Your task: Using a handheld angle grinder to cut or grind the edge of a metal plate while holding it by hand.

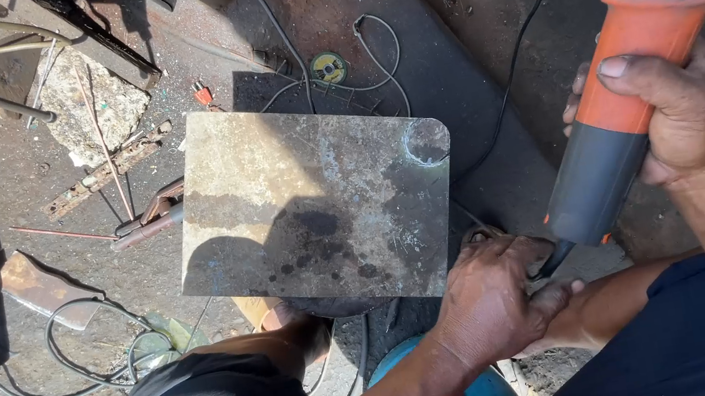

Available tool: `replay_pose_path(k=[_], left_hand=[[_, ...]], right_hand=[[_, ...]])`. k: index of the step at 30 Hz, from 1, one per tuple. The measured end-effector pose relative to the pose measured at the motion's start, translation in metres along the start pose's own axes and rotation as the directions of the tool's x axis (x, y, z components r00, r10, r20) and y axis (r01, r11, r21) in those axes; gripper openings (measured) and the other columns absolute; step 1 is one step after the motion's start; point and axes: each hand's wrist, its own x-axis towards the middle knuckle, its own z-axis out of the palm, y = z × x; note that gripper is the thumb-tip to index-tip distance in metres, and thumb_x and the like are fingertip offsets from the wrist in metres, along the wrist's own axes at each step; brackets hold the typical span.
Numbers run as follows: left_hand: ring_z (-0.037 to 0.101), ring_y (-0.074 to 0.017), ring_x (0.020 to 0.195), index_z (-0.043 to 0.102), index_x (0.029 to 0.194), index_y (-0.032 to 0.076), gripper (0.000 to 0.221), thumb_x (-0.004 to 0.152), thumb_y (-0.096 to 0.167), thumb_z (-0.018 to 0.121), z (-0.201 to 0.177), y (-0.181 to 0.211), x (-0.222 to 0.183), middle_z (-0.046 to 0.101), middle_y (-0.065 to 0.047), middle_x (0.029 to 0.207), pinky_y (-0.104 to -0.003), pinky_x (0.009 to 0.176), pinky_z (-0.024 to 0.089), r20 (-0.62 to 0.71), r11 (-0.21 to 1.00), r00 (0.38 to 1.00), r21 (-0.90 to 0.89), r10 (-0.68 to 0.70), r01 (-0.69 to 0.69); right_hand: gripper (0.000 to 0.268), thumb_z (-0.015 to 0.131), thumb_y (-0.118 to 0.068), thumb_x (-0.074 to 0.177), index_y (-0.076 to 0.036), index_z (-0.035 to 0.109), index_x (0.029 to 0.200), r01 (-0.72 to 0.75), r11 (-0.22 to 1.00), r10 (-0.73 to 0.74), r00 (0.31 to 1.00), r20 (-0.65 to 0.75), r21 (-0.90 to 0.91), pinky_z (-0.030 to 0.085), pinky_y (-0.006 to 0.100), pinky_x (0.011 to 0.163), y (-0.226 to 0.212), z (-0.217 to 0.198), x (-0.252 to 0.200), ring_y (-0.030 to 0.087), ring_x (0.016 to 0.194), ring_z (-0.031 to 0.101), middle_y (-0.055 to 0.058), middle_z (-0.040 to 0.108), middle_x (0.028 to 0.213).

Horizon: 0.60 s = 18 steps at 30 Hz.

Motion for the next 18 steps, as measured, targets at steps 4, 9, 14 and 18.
replay_pose_path(k=[4,9,14,18], left_hand=[[0.058,-0.0369,0.131,0.066,0.131,0.014,0.054,0.093,0.052,0.061,-0.024,-0.036,-0.008,0.059,-0.020,0.145,-0.060,0.112,0.036,0.208,0.970,0.959,0.183,-0.195,0.157],[0.063,-0.0402,0.109,0.066,0.121,0.010,0.045,0.097,0.047,0.057,-0.045,-0.075,-0.022,0.064,-0.018,0.126,-0.056,0.095,0.047,-0.073,0.843,0.940,0.424,-0.333,0.331],[0.047,-0.0422,0.138,0.056,0.142,0.013,0.062,0.094,0.052,0.060,-0.125,-0.105,-0.008,0.050,-0.023,0.152,-0.064,0.115,0.032,-0.488,0.726,0.725,0.236,-0.486,0.646],[0.025,-0.0505,0.151,0.037,0.153,0.005,0.090,0.093,0.066,0.067,-0.196,-0.157,-0.032,0.028,-0.026,0.166,-0.069,0.122,0.016,-0.751,0.518,0.270,-0.111,-0.603,0.848]], right_hand=[[0.061,0.063,-0.003,0.101,-0.003,0.039,0.157,0.416,0.805,-0.273,0.893,0.357,-0.423,0.064,0.059,0.094,-0.010,-0.030,0.012,0.049,0.115,0.063,0.026,0.049,0.153],[0.098,0.082,-0.009,0.073,-0.011,0.039,0.160,0.153,0.581,0.050,0.974,0.222,-0.799,0.048,0.066,0.107,-0.014,-0.030,0.014,0.050,0.137,0.048,0.017,0.050,0.154],[0.110,0.087,-0.029,0.068,-0.022,0.034,0.164,0.066,0.337,0.232,0.961,0.151,-0.939,0.047,0.074,0.104,0.018,-0.044,0.028,0.051,0.133,0.049,0.012,0.050,0.152],[0.106,0.085,-0.032,0.070,-0.027,0.032,0.162,0.104,0.317,0.307,0.929,0.206,-0.943,0.038,0.076,0.117,0.018,-0.042,0.027,0.047,0.146,0.037,0.005,0.036,0.164]])
